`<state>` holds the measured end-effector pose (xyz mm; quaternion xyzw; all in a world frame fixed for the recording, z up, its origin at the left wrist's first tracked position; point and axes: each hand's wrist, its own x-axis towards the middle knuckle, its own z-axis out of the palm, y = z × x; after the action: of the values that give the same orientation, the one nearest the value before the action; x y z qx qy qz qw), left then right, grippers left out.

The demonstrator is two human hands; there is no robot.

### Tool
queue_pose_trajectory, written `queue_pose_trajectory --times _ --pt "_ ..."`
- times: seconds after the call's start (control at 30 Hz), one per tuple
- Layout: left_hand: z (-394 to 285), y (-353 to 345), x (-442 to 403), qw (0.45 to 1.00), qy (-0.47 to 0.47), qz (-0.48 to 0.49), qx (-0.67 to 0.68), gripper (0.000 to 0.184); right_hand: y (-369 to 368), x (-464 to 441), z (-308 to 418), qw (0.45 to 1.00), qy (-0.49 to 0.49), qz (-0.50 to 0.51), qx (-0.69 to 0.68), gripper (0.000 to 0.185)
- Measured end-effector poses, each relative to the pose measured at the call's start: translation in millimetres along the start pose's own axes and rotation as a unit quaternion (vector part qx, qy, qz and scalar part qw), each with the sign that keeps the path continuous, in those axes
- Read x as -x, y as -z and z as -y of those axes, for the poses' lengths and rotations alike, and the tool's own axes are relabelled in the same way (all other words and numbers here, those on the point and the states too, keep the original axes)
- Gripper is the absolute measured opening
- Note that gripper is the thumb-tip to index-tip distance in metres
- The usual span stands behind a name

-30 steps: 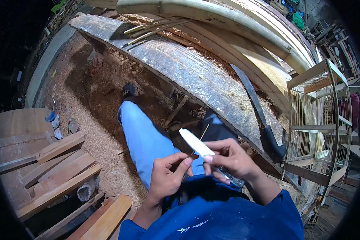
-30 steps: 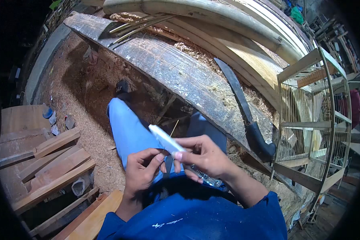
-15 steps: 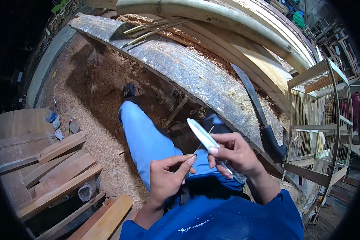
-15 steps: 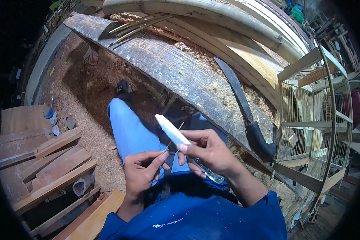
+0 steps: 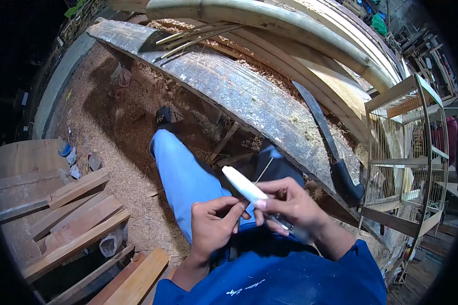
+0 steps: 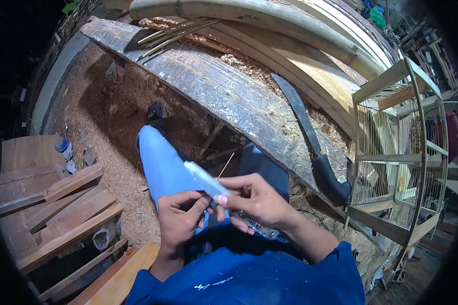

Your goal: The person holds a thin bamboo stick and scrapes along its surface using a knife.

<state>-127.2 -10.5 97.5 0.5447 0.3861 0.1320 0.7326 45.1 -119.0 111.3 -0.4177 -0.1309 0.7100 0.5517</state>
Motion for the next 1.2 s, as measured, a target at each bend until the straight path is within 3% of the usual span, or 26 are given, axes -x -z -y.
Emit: queue_pose_trajectory --times 0.1,0.17,0.3,0.37,0.47,0.63,0.73,0.83,0.9,0.97,1.1,1.2 --pt "-2.4 0.2 1.9 1.0 0.011 0.002 0.0 0.013 13.5 0.5 3.5 0.998 0.054 -0.009 -0.021 0.043" --pt "-1.2 1.9 1.6 1.0 0.012 0.004 -0.009 0.013 4.0 1.6 2.1 1.0 0.005 0.004 0.003 0.042" --pt "-2.9 4.7 1.2 0.999 0.02 0.028 -0.002 0.015 4.4 3.5 7.1 1.0 0.011 -0.017 0.003 0.043" --pt "-4.2 4.3 2.7 0.999 0.025 0.023 -0.009 0.015 11.4 4.6 10.5 0.997 0.069 -0.015 -0.011 0.044" --pt "-3.9 5.0 3.1 0.999 0.031 0.025 -0.009 0.015 4.7 2.3 0.7 1.0 0.019 -0.004 0.0 0.044" --pt "-8.4 4.9 3.7 0.999 0.032 0.022 -0.011 0.015 11.7 3.2 10.9 0.997 0.07 -0.025 -0.011 0.044" --pt "-1.5 6.9 2.3 0.999 0.027 0.025 0.01 0.014 2.1 0.1 2.7 1.0 0.016 -0.004 0.011 0.041" --pt "-3.2 6.7 2.9 0.999 0.031 0.016 -0.009 0.015 9.3 2.8 9.3 0.998 0.041 -0.036 0.035 0.043" --pt "-2.5 8.5 3.2 0.999 0.03 0.019 -0.007 0.015 18.2 8.0 20.0 0.988 0.117 -0.095 0.023 0.045" --pt "-2.4 8.6 2.9 0.999 0.028 0.022 -0.004 0.016 19.2 12.8 24.2 0.988 0.118 -0.099 -0.021 0.049" --pt "1.8 6.7 0.3 0.998 0.043 0.035 0.019 0.016 0.4 5.7 7.9 0.998 0.053 -0.014 -0.011 0.058" --pt "4.8 8.0 -0.8 0.997 0.043 0.051 0.024 0.016 -3.4 0.5 -3.8 0.999 0.015 0.005 -0.034 0.051"
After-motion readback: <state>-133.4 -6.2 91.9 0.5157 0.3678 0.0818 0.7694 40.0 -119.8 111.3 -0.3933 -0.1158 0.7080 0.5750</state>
